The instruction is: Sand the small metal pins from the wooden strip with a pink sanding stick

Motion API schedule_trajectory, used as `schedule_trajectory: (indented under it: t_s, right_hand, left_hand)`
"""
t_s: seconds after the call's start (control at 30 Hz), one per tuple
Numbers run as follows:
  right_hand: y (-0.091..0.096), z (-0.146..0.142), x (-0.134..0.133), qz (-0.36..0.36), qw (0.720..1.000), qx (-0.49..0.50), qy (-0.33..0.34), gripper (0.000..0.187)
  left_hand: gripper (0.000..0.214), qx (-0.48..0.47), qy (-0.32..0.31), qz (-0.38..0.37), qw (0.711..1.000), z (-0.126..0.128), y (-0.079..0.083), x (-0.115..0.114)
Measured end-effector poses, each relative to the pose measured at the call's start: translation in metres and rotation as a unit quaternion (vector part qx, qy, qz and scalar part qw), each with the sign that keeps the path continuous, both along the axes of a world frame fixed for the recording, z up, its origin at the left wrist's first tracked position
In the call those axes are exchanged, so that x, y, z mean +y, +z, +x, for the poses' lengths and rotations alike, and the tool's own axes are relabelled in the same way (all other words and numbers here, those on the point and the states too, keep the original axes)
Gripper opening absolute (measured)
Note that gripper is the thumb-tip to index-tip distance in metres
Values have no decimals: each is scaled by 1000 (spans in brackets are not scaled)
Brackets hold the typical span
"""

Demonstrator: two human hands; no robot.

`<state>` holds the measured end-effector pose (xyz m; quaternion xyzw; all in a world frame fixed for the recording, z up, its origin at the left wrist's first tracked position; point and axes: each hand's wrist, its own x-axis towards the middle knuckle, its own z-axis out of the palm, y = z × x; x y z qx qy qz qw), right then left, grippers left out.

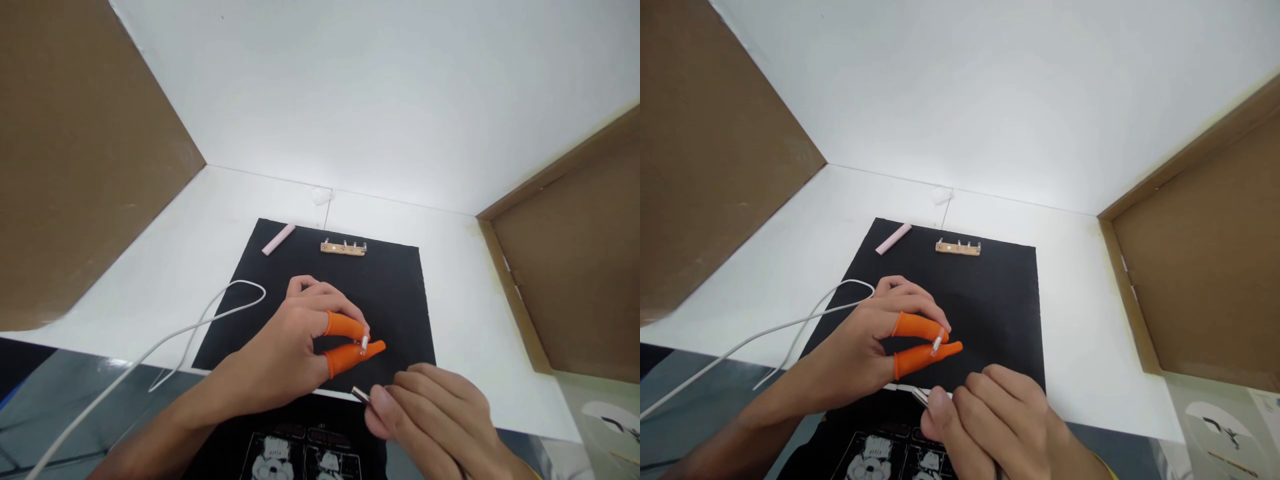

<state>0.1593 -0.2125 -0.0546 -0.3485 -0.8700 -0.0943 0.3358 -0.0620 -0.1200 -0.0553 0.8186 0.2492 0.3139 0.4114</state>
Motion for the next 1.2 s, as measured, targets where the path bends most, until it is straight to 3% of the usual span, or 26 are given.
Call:
schedule_trajectory:
  t_s: [0.07, 0.23, 0.43, 0.67, 0.87, 1.07, 1.2]
  right_hand:
    - [-4, 5, 5, 15, 1000, 14, -19, 6]
    - [-19, 27, 30, 142, 980, 105, -91, 30]
    - [-11, 4, 12, 41, 997, 54, -33, 8]
    - [-20, 23, 28, 137, 977, 131, -95, 29]
    - [-1, 7, 8, 25, 998, 42, -42, 3]
    - [-11, 21, 24, 116, 982, 104, -103, 27]
    - [-4, 9, 13, 33, 997, 49, -54, 13]
  left_hand:
    - [11, 1, -3, -3, 1000, 0, 0, 0]
    - [12, 11, 0, -8, 1000, -1, 1, 0]
    - [13, 5, -2, -2, 1000, -1, 5, -1]
    - [14, 6, -4, -9, 1000, -3, 7, -3]
    - [12, -9, -2, -7, 1000, -1, 5, -2]
    - [16, -6, -3, -11, 1000, -2, 4, -2]
    - [14, -14, -2, -11, 1000, -1, 2, -1]
